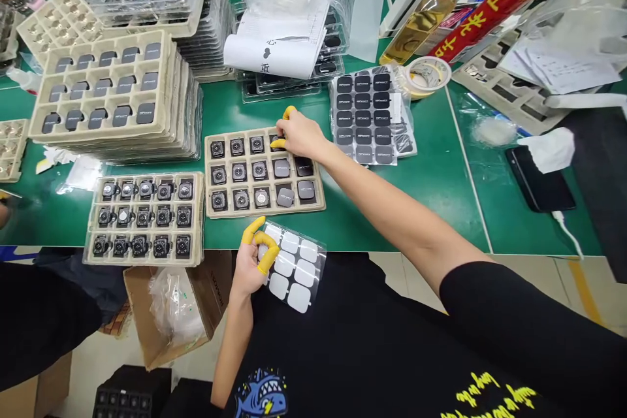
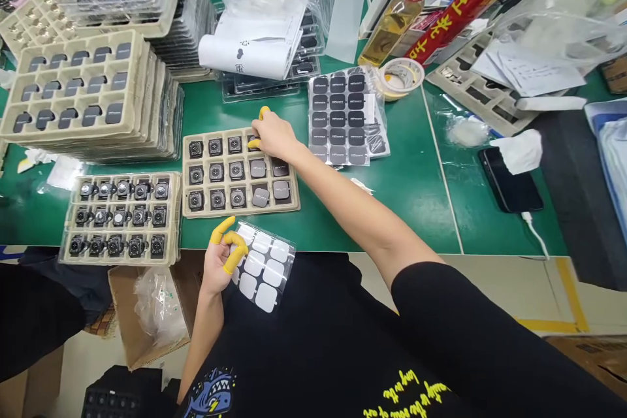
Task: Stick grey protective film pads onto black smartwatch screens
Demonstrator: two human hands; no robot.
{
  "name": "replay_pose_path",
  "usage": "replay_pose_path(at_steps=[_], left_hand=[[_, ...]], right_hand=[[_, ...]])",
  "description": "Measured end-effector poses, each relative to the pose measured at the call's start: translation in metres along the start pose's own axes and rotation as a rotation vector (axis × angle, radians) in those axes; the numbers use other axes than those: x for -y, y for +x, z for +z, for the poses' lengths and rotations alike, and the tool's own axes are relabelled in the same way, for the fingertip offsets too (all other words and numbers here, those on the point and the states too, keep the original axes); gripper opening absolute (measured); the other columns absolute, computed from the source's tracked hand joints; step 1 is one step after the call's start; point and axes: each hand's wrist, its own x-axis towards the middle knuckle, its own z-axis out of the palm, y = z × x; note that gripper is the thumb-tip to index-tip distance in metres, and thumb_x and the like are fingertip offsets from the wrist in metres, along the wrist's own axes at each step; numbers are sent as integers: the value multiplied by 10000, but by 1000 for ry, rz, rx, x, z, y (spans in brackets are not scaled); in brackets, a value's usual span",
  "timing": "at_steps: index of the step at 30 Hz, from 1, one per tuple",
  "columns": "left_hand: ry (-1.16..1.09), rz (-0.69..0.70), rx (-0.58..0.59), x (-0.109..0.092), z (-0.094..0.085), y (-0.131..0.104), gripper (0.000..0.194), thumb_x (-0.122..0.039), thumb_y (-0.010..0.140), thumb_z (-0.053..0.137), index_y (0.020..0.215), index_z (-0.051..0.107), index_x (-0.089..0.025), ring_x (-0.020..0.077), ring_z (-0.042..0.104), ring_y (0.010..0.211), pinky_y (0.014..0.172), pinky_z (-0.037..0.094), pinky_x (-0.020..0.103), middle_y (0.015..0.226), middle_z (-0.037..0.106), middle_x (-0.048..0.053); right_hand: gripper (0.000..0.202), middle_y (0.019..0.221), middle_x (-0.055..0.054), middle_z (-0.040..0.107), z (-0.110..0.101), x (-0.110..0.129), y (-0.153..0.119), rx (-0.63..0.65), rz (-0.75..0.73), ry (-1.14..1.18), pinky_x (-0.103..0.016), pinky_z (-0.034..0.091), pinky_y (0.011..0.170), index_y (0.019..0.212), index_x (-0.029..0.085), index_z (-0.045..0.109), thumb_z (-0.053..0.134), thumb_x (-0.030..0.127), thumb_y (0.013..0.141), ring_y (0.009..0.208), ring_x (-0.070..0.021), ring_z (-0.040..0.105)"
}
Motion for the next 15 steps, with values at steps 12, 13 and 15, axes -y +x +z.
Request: replay_pose_path(at_steps=[12, 13, 15], left_hand=[[76, -111, -68, 6, 4, -27, 768, -620, 958, 828, 1543, 593, -181, 156, 621, 826, 866, 507, 330, 884, 661, -6], [86, -110, -74, 6, 5, -27, 778, -640, 953, 825, 1537, 597, -181, 159, 622, 835, 876, 509, 333, 894, 662, -1], [111, -106, -82, 5, 9, -26, 785, -658, 950, 816, 1536, 604, -180, 160, 618, 845, 892, 514, 337, 919, 666, 8]], right_hand=[[285, 1332, -206, 646, 7, 10, -10, -44, 59, 71, -424, 532, 875, 1186, 168, 708, 760, 385, 1009, 1031, -322, 715], [259, 1292, -196, 667, 7, 10, -9, -54, 54, 87, -414, 523, 851, 1161, 170, 696, 755, 357, 993, 992, -313, 711], [209, 1150, -162, 715, 4, 11, -8, -70, 35, 136, -396, 501, 810, 1120, 183, 668, 738, 294, 957, 922, -304, 697]])
